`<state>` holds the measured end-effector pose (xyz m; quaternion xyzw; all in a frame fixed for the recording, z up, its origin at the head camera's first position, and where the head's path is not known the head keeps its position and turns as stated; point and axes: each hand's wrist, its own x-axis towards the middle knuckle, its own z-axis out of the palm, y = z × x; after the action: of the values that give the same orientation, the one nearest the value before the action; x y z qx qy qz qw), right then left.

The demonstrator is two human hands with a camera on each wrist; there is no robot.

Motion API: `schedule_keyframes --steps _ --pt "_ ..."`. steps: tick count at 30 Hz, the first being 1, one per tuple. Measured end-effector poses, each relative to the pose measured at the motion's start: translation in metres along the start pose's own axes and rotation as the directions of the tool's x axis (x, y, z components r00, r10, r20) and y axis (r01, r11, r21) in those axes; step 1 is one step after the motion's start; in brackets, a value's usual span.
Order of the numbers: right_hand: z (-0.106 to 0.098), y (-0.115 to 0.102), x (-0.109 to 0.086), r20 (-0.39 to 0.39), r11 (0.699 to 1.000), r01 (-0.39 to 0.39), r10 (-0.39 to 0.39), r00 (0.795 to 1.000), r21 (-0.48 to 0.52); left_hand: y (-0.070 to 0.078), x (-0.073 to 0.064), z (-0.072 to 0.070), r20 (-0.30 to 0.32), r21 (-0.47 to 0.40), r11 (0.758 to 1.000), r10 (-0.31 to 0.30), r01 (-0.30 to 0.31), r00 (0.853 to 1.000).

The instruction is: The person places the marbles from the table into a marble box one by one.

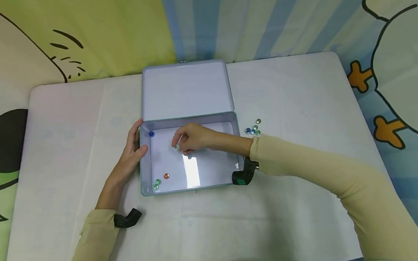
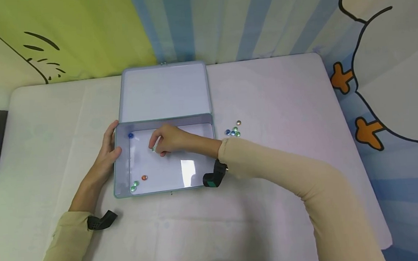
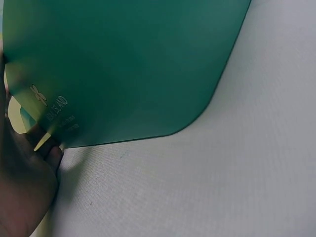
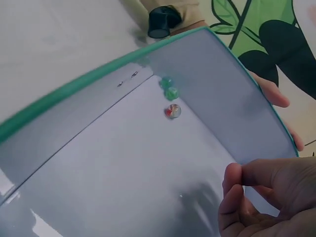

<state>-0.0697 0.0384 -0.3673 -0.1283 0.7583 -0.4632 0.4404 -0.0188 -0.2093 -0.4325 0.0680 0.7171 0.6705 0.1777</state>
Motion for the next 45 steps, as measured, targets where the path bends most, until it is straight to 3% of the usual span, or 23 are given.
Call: schedule_keyframes --steps 6,10,19,30,34,38,41,45 --pt "0.005 -0.005 0.006 0.030 0.977 0.000 0.006 1.000 -0.213 -0.001 0.000 0.000 0.002 -0.011 1.000 0.003 -0.003 1.000" --pt "0.007 -0.004 0.008 0.042 0.959 -0.001 0.014 0.999 -0.284 -0.002 0.000 -0.001 0.005 -0.016 1.000 0.003 -0.002 1.000" --pt "0.008 0.003 0.011 0.046 0.943 0.004 0.012 0.999 -0.334 -0.004 0.002 -0.001 0.004 -0.011 1.000 0.011 -0.011 1.000" --pt "0.004 -0.001 0.006 0.068 0.944 0.014 0.009 0.998 -0.330 -0.004 0.001 -0.002 0.001 -0.022 1.000 0.013 -0.013 1.000" --pt "-0.006 -0.015 -0.020 0.081 0.935 0.086 -0.062 0.995 -0.344 -0.003 -0.002 -0.002 -0.002 -0.025 1.000 0.012 -0.012 1.000" --pt "-0.012 -0.019 -0.068 0.063 0.943 0.175 -0.164 0.984 -0.282 -0.004 -0.003 -0.003 0.001 -0.022 0.999 0.023 -0.023 1.000" --pt "-0.010 -0.009 -0.109 0.034 0.954 0.221 -0.219 0.975 -0.202 -0.004 -0.002 -0.003 0.004 -0.018 0.999 0.027 -0.027 1.000" --pt "-0.009 0.014 -0.155 -0.010 0.937 0.307 -0.313 0.950 -0.165 -0.003 0.000 -0.003 0.003 -0.013 1.000 0.026 -0.026 1.000"
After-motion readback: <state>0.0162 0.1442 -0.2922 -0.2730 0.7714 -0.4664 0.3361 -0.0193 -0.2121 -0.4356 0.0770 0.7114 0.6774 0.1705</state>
